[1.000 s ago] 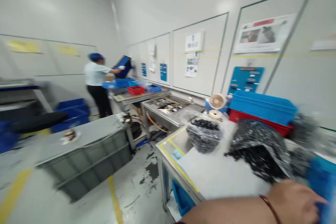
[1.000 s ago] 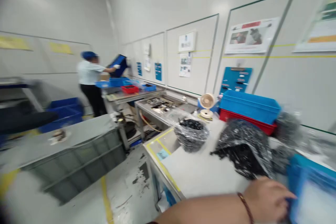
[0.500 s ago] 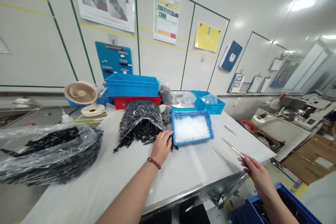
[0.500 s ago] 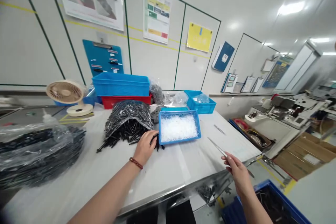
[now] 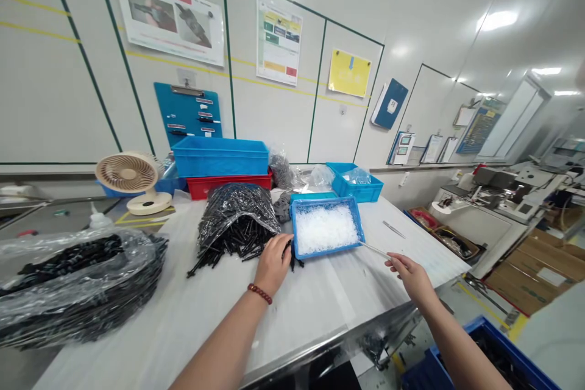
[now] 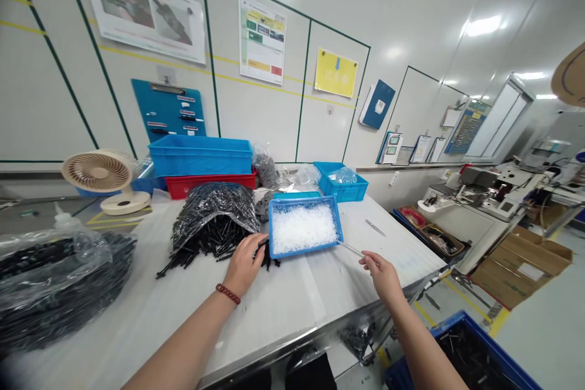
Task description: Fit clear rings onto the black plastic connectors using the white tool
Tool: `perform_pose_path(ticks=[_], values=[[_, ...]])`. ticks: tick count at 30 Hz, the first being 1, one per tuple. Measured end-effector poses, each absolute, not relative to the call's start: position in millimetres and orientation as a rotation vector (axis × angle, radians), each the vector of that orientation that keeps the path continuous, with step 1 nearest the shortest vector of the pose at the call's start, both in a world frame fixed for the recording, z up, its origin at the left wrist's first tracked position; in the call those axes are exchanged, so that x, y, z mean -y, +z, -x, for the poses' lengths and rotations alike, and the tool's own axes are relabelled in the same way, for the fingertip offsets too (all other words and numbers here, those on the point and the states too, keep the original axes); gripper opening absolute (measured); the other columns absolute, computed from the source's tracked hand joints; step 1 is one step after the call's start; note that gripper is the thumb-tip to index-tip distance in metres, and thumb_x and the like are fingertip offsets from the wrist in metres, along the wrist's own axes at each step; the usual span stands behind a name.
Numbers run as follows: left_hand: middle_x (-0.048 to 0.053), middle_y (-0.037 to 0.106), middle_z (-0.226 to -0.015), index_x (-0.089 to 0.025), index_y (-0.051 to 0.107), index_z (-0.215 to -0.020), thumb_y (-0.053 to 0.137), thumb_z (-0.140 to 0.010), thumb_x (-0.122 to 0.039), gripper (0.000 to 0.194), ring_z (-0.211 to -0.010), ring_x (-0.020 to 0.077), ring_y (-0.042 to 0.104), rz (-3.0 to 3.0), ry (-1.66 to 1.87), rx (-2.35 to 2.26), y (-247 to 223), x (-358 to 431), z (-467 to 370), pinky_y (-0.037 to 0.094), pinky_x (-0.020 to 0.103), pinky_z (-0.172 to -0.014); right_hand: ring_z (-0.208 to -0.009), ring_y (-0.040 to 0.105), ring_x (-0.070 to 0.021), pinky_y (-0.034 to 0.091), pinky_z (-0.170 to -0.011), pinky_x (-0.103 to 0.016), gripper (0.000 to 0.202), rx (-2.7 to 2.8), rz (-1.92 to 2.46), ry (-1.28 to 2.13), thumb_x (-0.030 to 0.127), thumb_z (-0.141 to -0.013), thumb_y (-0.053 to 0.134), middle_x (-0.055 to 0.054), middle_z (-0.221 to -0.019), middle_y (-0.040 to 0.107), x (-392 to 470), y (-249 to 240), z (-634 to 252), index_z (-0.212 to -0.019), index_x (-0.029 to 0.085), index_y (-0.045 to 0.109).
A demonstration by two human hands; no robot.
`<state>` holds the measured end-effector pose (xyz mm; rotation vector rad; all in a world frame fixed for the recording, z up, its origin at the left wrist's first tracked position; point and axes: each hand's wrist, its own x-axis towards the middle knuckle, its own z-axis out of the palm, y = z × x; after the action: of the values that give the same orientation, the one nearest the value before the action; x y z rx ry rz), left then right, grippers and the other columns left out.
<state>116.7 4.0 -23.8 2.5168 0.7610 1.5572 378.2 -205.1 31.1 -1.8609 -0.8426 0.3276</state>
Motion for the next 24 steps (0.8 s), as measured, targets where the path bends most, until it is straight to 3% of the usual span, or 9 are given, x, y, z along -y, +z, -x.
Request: perform_pose_path(ticks=[9, 13, 24], values=[[0.009, 0.061, -0.1, -0.017, 0.056, -0.104, 0.038, -0.086, -0.016, 0.026, -0.095, 0.0214, 0.056, -2.515, 1.539, -0.754, -26, -6, -118, 0.047, 0.039, -0.086, -0.064, 0.06, -0.0188, 0.044, -0.064, -0.03, 0.024, 0.884, 1.893, 0.337, 0.038, -0.063, 0.051, -0.002, -0.065, 0.066, 187, 37, -381, -0.076, 0.021, 0.063], [0.009, 0.061, -0.1, -0.017, 0.057, -0.104, 0.038, -0.085, -0.016, 0.027, -0.094, 0.0215, 0.056, -2.487, 1.545, -0.74, -28, -8, -118, 0.047, 0.039, -0.086, -0.065, 0.059, -0.0184, 0.043, -0.061, -0.029, 0.02, 0.865, 1.866, 0.397, 0.035, -0.064, 0.053, -0.001, -0.063, 0.066, 164, 37, -380, -0.073, 0.021, 0.064], [0.01, 0.061, -0.102, -0.016, 0.057, -0.104, 0.038, -0.085, -0.017, 0.027, -0.095, 0.0217, 0.056, -2.463, 1.504, -0.764, -27, -6, -118, 0.048, 0.039, -0.086, -0.065, 0.058, -0.0125, 0.042, -0.057, -0.023, 0.02, 0.684, 1.616, 0.657, 0.036, -0.068, 0.056, -0.003, -0.077, 0.068, 129, 54, -371, -0.077, 0.02, 0.063]])
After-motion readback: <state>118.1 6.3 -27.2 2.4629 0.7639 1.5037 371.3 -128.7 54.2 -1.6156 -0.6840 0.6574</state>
